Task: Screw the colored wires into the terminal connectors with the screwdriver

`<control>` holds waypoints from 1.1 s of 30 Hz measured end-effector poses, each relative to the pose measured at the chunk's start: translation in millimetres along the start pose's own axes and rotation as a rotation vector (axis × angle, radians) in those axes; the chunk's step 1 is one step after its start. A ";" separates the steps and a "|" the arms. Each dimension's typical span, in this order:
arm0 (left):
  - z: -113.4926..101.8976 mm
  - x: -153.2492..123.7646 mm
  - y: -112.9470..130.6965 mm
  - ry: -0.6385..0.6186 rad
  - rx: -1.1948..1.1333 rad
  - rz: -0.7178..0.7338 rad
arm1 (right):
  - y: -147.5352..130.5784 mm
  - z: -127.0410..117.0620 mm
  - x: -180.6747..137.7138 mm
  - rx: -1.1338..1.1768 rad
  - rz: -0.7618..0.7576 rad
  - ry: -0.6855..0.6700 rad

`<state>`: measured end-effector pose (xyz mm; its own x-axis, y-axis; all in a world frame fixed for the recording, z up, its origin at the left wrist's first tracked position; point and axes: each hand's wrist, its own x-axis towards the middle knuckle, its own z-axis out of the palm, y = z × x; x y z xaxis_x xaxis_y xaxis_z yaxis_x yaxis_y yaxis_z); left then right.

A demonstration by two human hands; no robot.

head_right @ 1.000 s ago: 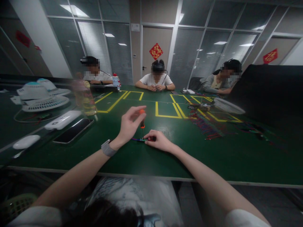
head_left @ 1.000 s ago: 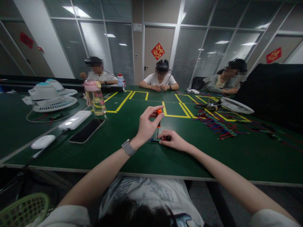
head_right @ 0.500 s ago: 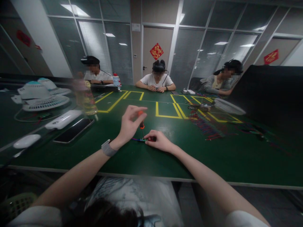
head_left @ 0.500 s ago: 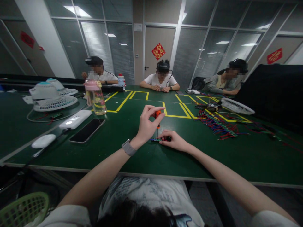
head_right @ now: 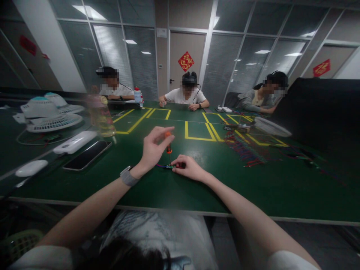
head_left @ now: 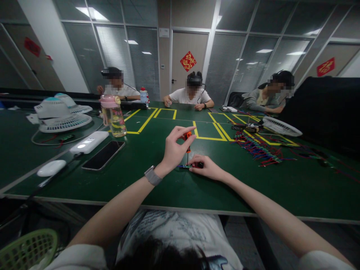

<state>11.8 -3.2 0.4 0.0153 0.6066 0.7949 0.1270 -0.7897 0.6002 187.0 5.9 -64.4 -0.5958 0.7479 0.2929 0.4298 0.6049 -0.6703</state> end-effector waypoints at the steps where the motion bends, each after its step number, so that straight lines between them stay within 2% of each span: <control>1: -0.5 0.1 0.5 -0.003 0.008 0.006 | 0.0 0.0 0.2 -0.002 0.000 -0.001; 5: -1.8 0.2 1.8 -0.032 0.000 0.000 | 1.0 0.5 0.5 -0.017 0.003 0.008; 10: 0.5 -0.1 -0.3 -0.068 -0.147 -0.075 | 2.9 1.4 0.4 -0.008 -0.008 0.014; 15: 0.9 0.4 -1.1 0.020 0.008 -0.022 | 2.2 1.1 0.0 -0.004 -0.003 0.013; 18: -0.4 0.5 -0.5 0.017 0.050 -0.004 | 1.8 0.7 -0.2 -0.008 -0.002 0.011; 22: -0.5 0.1 -0.6 -0.065 -0.098 -0.069 | 2.3 0.8 -0.1 -0.004 -0.002 0.013; 25: 0.3 0.0 -0.4 -0.066 -0.186 -0.130 | 2.1 1.0 0.1 -0.001 -0.002 0.011; 33: -1.4 0.7 1.4 -0.033 0.029 -0.017 | 2.3 1.0 0.1 0.001 0.007 0.015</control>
<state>10.6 -4.0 1.8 0.0458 0.6229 0.7810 0.1565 -0.7766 0.6102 187.2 7.2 -66.6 -0.5826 0.7562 0.2980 0.4334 0.5992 -0.6731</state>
